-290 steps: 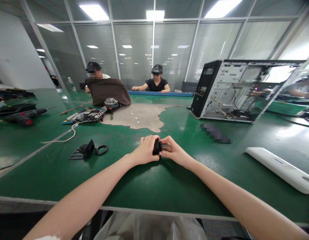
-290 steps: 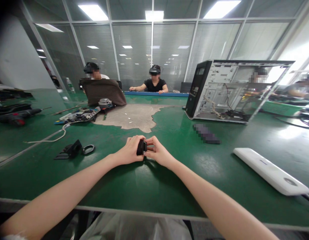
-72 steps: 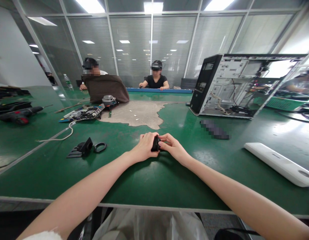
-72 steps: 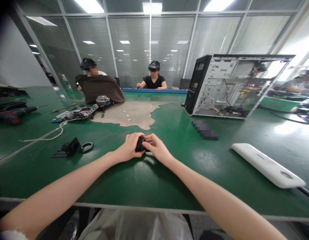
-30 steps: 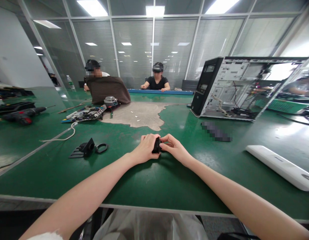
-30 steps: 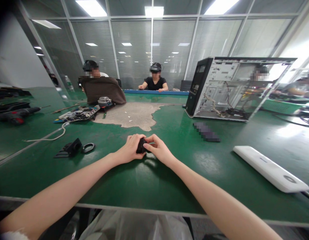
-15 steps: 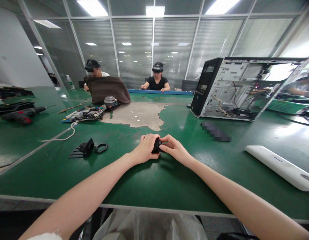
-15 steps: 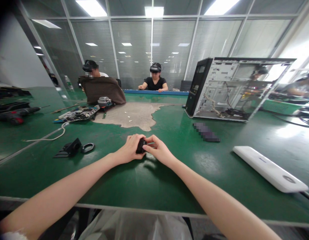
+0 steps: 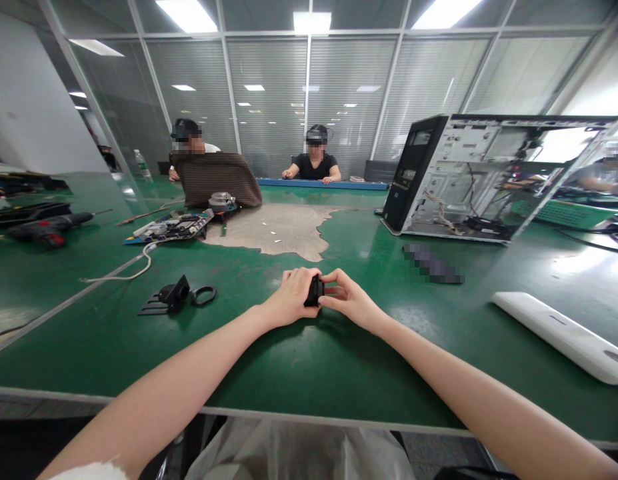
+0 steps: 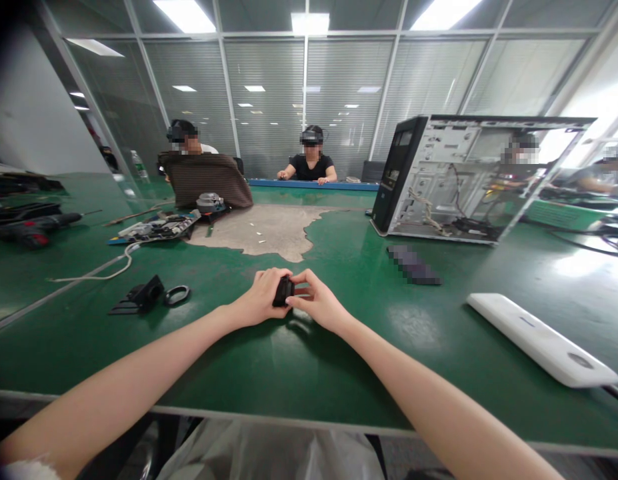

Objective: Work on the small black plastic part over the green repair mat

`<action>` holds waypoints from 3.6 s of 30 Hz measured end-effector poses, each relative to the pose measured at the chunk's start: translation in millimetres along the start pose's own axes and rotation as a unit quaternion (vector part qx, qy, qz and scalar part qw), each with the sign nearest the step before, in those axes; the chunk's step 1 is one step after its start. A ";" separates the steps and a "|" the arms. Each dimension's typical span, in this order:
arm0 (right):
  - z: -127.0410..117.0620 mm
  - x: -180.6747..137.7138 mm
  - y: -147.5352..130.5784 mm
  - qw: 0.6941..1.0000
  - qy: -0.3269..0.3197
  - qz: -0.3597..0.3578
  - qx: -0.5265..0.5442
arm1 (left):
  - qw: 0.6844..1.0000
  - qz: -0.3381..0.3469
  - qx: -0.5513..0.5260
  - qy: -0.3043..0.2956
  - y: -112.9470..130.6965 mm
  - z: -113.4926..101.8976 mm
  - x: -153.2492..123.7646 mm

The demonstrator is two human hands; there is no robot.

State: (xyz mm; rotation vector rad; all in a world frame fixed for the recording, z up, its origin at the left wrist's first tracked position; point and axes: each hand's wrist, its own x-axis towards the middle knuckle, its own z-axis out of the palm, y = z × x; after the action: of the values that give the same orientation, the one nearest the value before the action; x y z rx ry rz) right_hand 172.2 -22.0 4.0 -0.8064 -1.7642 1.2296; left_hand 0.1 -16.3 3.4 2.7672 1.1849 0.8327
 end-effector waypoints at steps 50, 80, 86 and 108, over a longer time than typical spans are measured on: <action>3.0 3.7 4.1 1.000 0.016 0.012 -0.008 | 1.000 0.005 0.004 0.010 -1.3 2.0 -0.2; 4.5 4.8 3.7 0.999 0.028 0.008 0.025 | 1.000 -0.001 0.000 0.005 -0.1 0.4 -0.2; 1.9 5.7 7.8 0.999 0.033 0.031 0.000 | 1.000 0.000 -0.010 0.006 0.7 -0.2 0.1; 0.6 3.4 3.6 1.000 -0.005 -0.002 0.021 | 1.000 -0.004 -0.008 0.002 -1.0 1.3 0.3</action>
State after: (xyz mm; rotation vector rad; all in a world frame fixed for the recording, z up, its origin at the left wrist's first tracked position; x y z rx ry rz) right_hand 170.3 -18.3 1.3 -0.7733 -1.7419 1.2644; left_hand 0.3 -15.2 2.2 2.7473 1.1826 0.8426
